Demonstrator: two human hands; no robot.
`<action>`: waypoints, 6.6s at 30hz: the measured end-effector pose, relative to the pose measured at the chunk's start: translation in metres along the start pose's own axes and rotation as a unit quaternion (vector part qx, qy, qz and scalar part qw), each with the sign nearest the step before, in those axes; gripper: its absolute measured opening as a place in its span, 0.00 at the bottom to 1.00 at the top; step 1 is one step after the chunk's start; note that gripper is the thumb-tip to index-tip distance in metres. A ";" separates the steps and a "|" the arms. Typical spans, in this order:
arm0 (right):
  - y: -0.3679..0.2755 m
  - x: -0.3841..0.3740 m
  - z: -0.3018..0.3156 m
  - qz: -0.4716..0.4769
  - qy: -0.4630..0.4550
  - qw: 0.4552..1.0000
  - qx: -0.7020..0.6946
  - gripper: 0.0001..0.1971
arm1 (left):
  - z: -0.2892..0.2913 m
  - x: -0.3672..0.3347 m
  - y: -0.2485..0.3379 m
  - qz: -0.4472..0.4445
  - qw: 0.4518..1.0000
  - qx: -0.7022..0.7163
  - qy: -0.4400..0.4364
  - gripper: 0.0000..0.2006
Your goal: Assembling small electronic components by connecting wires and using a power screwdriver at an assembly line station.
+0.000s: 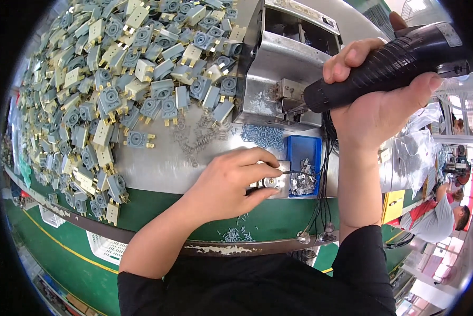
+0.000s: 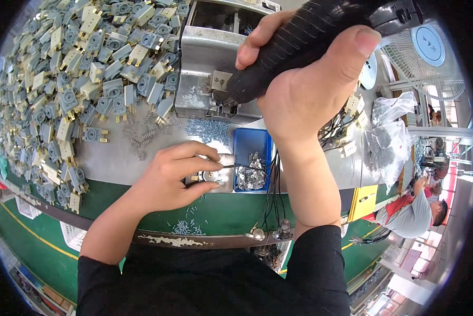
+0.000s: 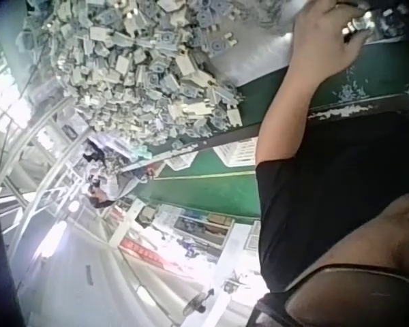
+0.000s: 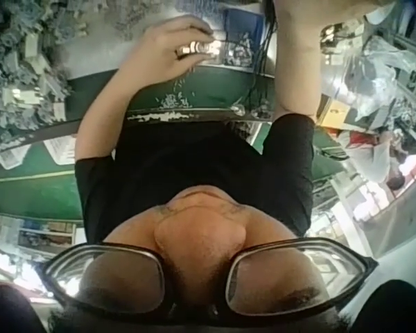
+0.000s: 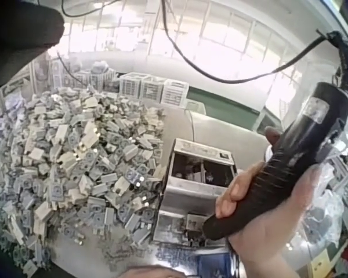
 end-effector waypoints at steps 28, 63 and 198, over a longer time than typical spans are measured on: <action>-0.002 0.029 -0.040 -0.009 -0.081 0.996 0.021 0.54 | 0.000 0.008 -0.007 0.010 1.000 0.022 0.007 0.15; -0.007 0.117 -0.076 -0.015 -0.255 0.962 -0.097 0.54 | -0.004 0.012 -0.014 0.018 1.000 -0.001 -0.002 0.14; -0.021 0.223 0.129 -0.375 -0.007 0.917 0.134 0.13 | -0.150 0.025 0.057 0.320 0.869 0.372 -0.067 0.28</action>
Point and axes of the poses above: each hand's wrist, its own x-axis away from the middle knuckle, its own z-axis out of the back of the hand, y = z × x, the point moved 10 cm from there along -x, towards the middle knuckle, and after that the axes turned 8 degrees about -x, right-handed, at the moved point
